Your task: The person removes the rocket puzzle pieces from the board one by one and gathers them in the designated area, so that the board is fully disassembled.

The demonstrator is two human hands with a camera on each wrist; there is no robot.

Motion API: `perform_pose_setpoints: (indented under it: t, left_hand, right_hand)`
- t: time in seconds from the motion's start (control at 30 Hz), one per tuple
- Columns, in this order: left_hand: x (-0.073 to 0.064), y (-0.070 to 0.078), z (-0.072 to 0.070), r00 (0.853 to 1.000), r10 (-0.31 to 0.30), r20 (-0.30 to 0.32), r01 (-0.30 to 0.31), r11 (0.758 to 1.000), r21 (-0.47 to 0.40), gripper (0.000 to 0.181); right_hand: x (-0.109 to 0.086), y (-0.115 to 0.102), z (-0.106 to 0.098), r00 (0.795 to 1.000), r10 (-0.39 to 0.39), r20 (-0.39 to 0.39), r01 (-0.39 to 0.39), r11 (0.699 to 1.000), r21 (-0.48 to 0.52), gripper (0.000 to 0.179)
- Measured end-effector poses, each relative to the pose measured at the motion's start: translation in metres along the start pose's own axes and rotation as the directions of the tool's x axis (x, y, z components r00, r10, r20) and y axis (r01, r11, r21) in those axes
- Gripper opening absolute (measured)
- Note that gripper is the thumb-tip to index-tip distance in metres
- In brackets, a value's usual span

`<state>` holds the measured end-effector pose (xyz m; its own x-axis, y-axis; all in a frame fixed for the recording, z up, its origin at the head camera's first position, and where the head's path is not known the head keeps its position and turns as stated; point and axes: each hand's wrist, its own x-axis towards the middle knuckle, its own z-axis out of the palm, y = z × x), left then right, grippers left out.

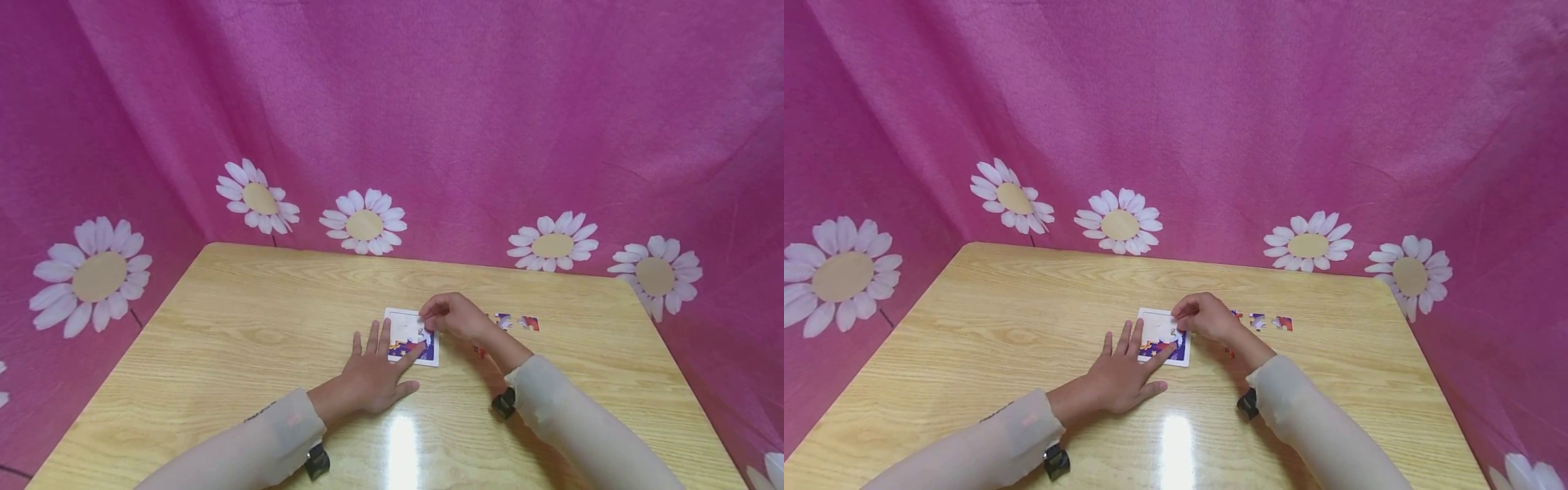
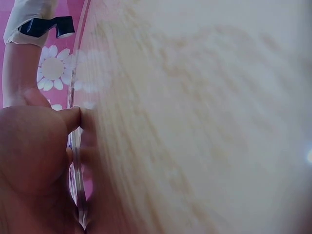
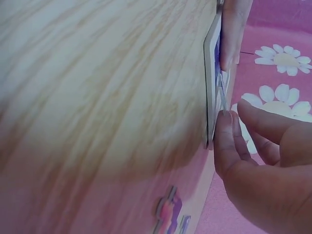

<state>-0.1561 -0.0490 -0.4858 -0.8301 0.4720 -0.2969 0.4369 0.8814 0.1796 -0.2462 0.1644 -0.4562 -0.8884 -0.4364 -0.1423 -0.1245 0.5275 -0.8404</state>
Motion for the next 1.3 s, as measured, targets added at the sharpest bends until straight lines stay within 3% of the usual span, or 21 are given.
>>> perform_pose_setpoints:
  t: [0.83,1.3]
  left_hand:
    - [0.001,-0.001,0.002,1.000,0.002,-0.015,-0.002,1.000,0.019,0.068]
    - [-0.008,0.005,-0.008,1.000,-0.011,-0.009,0.011,1.000,0.023,0.066]
  right_hand:
    - [0.004,0.001,0.003,0.997,0.022,-0.078,-0.020,1.000,0.018,0.006]
    - [0.001,0.003,-0.001,0.991,0.069,-0.118,-0.073,0.997,-0.028,0.005]
